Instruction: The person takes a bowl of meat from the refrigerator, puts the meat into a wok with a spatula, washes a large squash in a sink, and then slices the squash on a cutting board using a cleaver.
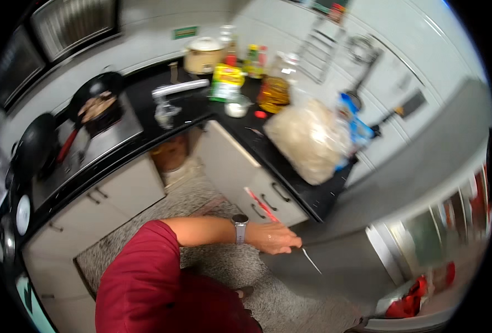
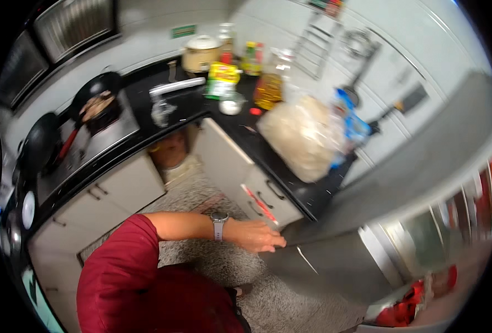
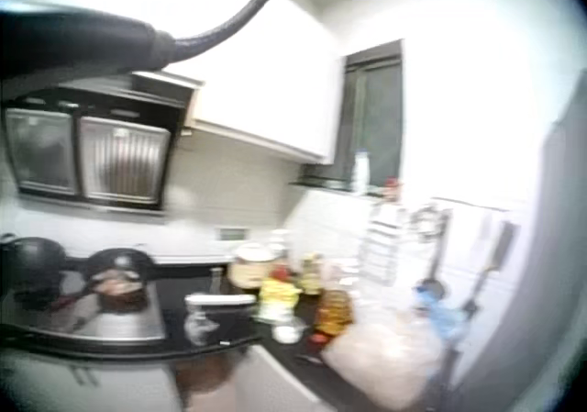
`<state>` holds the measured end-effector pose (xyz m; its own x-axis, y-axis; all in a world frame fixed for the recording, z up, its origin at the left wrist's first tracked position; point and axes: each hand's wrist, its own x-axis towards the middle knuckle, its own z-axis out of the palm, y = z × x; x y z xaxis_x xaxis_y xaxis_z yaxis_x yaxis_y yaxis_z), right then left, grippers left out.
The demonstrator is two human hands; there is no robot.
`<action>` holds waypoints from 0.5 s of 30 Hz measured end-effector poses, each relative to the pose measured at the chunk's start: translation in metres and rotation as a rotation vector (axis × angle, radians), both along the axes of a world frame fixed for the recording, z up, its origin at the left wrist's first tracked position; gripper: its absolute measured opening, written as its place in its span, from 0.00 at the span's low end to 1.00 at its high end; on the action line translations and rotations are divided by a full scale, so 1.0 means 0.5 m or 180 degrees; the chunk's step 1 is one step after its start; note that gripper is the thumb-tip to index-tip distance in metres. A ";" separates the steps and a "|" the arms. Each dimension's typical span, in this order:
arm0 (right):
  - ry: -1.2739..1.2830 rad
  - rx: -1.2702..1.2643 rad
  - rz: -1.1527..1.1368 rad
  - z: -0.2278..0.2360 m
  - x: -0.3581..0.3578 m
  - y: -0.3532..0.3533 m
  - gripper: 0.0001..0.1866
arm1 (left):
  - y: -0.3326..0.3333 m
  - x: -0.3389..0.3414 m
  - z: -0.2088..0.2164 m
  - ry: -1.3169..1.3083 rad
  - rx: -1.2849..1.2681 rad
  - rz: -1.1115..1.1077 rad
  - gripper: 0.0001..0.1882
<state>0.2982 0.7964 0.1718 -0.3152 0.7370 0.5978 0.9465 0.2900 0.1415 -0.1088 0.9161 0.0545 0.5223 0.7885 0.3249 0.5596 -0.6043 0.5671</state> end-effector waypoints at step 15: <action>-0.1526 -0.0233 -0.0095 -0.004 -0.286 0.590 0.14 | -0.566 -0.292 -0.233 -0.1126 -0.1602 0.3685 0.15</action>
